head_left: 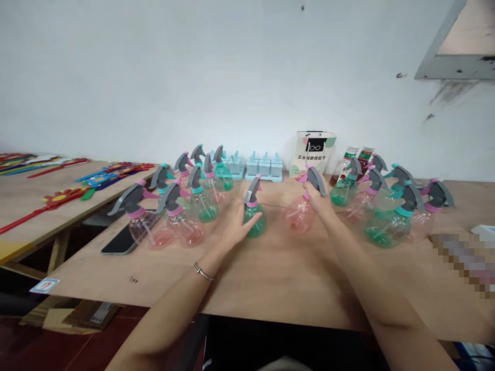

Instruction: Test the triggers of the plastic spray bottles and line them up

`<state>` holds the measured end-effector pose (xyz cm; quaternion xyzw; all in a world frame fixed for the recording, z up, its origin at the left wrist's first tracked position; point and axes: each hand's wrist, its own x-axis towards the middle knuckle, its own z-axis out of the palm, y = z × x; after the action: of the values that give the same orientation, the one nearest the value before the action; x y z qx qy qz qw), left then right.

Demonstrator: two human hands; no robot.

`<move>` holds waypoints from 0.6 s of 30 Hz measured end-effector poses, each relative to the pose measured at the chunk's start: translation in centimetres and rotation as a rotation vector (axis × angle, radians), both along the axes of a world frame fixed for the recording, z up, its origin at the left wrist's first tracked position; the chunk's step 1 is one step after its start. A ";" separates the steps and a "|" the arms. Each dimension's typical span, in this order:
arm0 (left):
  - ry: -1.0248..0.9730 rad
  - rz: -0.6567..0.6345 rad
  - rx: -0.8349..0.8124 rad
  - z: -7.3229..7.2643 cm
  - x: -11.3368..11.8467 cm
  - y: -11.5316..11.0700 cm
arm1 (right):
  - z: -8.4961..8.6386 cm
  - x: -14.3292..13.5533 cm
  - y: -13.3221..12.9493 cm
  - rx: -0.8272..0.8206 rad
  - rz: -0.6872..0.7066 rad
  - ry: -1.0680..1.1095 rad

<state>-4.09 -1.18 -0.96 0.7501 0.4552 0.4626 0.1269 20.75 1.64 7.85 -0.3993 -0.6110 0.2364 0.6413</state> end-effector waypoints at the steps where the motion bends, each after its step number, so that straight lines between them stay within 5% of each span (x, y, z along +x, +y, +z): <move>1: -0.003 0.000 -0.001 0.1 0.0 -0.1 | -0.3 0.3 0.4 0.019 -0.065 -0.022; 11: 0.007 -0.015 -0.011 0.1 0.0 0.0 | -4.9 3.5 5.3 -0.003 -0.369 -0.163; 18: -0.021 -0.007 -0.002 -0.2 0.0 0.1 | -10.1 5.7 7.8 0.153 -0.700 -0.404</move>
<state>-4.06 -1.08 -1.15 0.7467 0.4520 0.4693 0.1339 26.46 9.46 -2.28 -0.5727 -0.5676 -0.1254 0.5780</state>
